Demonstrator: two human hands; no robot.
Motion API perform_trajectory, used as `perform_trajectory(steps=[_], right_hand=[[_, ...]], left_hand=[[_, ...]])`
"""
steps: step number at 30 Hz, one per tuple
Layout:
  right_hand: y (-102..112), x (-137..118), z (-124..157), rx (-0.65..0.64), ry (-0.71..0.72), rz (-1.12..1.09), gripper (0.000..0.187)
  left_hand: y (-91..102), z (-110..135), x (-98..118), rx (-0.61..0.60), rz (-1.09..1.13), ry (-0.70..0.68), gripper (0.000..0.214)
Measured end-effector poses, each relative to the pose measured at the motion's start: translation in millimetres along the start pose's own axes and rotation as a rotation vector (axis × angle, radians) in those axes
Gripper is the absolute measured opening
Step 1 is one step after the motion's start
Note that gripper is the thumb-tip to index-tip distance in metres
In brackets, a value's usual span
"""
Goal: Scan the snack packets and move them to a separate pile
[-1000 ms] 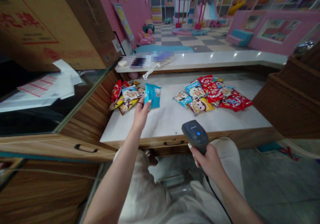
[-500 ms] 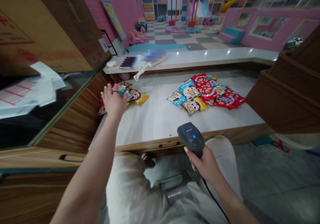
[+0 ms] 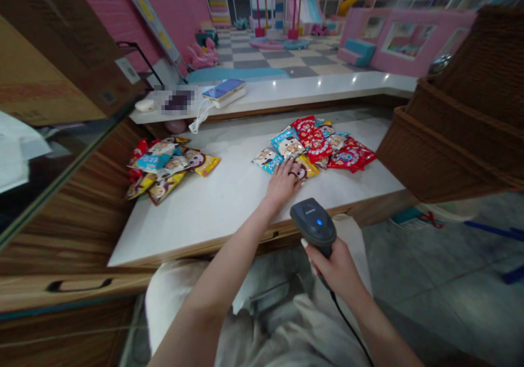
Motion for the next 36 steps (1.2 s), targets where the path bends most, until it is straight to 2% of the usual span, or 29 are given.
perform_trajectory(steps=[4, 8, 10, 13, 15, 18, 22, 27, 36], right_hand=[[3.9, 2.6, -0.1, 0.011, -0.025, -0.021, 0.026], [-2.2, 1.3, 0.8, -0.011, -0.025, -0.053, 0.029], [-5.5, 0.6, 1.5, -0.021, -0.032, -0.063, 0.03], [-10.6, -0.6, 2.8, -0.034, -0.035, -0.067, 0.03], [-14.7, -1.7, 3.8, -0.041, -0.029, -0.066, 0.029], [-23.9, -3.9, 6.1, -0.065, -0.015, -0.062, 0.027], [-36.8, -7.8, 9.0, -0.096, -0.004, -0.048, 0.026], [-46.6, -12.2, 9.7, -0.11, 0.016, -0.011, 0.023], [-58.0, -21.8, 8.2, -0.106, 0.085, 0.031, 0.021]], left_hand=[[4.9, 4.1, -2.0, 0.027, 0.085, 0.022, 0.047], [33.6, 32.9, 8.1, 0.078, 0.289, 0.056, 0.043], [51.5, 52.8, 6.8, 0.125, 0.44, 0.118, 0.041], [73.2, 85.2, -14.7, 0.234, 0.762, 0.308, 0.043], [80.2, 105.6, -33.7, 0.295, 0.995, 0.45, 0.046], [86.3, 126.6, -50.5, 0.305, 1.221, 0.572, 0.048], [93.7, 137.6, -53.7, 0.249, 1.296, 0.582, 0.052], [95.0, 138.8, -55.2, 0.278, 1.317, 0.548, 0.06], [93.4, 139.6, -59.8, 0.353, 1.331, 0.567, 0.043]])
Point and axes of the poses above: each hand's wrist, its own z-axis away from the middle knuckle, its own y-axis out of the back of the hand, x = y × z, the point moved 9 cm from there along -z, towards the middle knuckle, and after that the axes turned 2 degrees about y, right-handed, at the moved point
